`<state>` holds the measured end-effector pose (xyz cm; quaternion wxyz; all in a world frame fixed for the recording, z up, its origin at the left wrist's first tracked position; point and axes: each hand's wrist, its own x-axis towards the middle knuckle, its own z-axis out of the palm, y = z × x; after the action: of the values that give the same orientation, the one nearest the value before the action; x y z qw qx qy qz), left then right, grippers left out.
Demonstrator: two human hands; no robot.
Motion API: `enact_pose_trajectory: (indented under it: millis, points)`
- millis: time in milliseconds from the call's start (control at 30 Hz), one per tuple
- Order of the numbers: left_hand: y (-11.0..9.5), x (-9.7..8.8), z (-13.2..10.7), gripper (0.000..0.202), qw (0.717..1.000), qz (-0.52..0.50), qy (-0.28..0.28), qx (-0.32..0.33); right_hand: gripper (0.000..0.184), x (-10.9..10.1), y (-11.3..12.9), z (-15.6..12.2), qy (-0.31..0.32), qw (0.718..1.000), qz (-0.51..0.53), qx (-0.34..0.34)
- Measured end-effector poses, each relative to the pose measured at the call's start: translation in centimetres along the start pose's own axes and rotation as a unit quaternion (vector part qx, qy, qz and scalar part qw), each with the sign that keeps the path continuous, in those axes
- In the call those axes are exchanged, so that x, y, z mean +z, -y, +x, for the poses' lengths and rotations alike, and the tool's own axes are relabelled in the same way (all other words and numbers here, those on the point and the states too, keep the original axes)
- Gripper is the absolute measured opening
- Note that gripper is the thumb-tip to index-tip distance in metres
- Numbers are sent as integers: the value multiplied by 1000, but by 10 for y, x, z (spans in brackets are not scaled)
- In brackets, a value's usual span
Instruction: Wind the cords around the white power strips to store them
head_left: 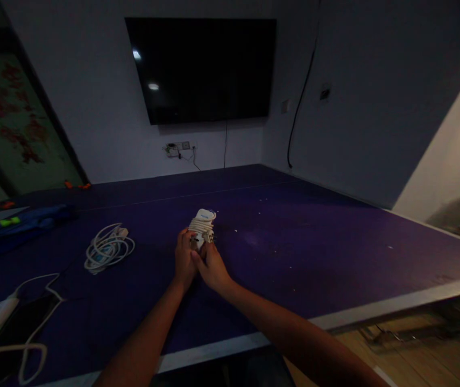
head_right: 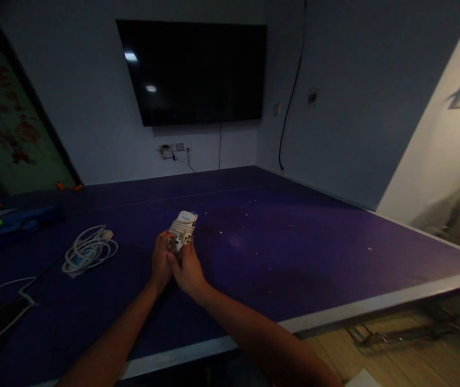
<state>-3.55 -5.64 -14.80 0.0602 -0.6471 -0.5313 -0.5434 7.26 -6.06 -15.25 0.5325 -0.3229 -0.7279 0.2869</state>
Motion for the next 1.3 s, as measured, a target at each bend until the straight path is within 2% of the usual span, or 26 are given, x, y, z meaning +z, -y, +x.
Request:
enact_pose_trajectory:
  millis: [100, 267, 400, 567, 633, 767, 867, 1000, 1133, 1300]
  points:
    - [-2, 6, -2, 38, 999, -49, 6, 6, 52, -5, -4, 6, -21, 1000, 17, -13]
    - [-9, 13, -9, 75, 990, -125, 50, 51, 68, -17, -12, 18, -62, 997, 35, 17]
    - [-8, 16, -14, 99, 981, -105, 90, 136, 77, -25, -16, 25, -101, 994, 25, 37]
    - [-6, 19, -13, 106, 973, -60, 106, 196, 76, -31, -21, 29, -113, 992, -15, 62]
    - [-9, 20, -12, 111, 973, -53, 120, 191, 76, -34, -25, 31, -108, 991, -38, 72]
    - [-18, 20, -13, 122, 978, -37, 171, 112, 72, -50, -38, 41, -125, 982, -89, 106]
    - [-20, 20, -14, 117, 973, -9, 217, 84, 68, -73, -51, 50, -160, 963, -170, 135]
    - [-16, 18, -13, 101, 962, 27, 256, 87, 73, -115, -69, 59, -159, 919, -293, 208]
    - [-13, 17, -12, 93, 952, 67, 286, 81, 78, -150, -81, 63, -114, 874, -373, 290]
    - [-13, 18, -13, 87, 944, 84, 307, 83, 78, -168, -91, 66, -70, 855, -403, 320]
